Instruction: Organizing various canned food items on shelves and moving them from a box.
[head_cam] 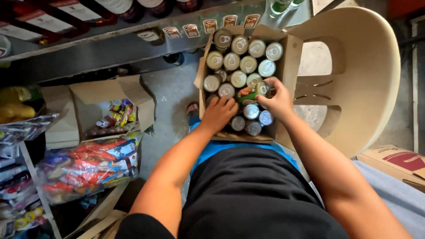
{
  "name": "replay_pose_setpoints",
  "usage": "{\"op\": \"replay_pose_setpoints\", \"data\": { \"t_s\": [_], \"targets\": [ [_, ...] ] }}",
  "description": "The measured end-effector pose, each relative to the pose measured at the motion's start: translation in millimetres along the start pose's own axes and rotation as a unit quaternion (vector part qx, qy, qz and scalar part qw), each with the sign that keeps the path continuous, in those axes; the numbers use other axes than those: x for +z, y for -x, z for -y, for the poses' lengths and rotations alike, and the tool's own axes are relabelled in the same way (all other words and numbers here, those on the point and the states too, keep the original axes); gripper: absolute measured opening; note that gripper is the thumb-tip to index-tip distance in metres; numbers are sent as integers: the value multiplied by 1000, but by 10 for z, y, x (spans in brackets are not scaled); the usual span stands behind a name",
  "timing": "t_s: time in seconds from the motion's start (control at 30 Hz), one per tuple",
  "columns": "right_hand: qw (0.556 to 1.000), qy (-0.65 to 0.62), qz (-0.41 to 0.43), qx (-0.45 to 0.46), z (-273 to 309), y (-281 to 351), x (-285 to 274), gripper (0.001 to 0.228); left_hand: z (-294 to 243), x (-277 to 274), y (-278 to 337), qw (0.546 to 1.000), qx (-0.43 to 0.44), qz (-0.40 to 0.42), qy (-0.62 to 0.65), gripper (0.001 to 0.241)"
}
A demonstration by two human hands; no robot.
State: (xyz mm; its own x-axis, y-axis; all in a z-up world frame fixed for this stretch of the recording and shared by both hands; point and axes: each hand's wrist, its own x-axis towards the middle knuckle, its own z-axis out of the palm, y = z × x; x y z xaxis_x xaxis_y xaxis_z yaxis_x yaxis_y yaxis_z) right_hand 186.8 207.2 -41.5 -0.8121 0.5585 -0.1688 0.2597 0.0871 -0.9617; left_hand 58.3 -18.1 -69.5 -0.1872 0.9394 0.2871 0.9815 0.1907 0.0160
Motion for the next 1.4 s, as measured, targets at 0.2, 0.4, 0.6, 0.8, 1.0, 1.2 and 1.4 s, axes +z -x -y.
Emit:
{"op": "replay_pose_setpoints", "data": {
  "t_s": [0.2,0.4,0.6,0.8,1.0,1.2,1.4],
  "targets": [
    [953,280,-12,-119,297,141,255,68,21,-126,-46,998,9,50,-27,26],
    [938,334,-2,-89,234,136,285,70,229,-661,-206,937,-208,89,266,64],
    [927,356,-11,-120,0,143,319,53,509,-147,-18,653,-356,10,669,67],
    [878,448,39,-164,15,373,223,43,384,-276,-94,667,-401,19,628,67],
    [841,503,50,-191,41,475,232,59,233,104,-51,664,-408,-2,627,64],
    [835,517,18,-186,81,488,327,55,231,21,-107,621,-544,18,564,70],
    [822,539,23,-182,113,520,360,70,107,-554,-238,788,-480,88,374,66]
  ]
}}
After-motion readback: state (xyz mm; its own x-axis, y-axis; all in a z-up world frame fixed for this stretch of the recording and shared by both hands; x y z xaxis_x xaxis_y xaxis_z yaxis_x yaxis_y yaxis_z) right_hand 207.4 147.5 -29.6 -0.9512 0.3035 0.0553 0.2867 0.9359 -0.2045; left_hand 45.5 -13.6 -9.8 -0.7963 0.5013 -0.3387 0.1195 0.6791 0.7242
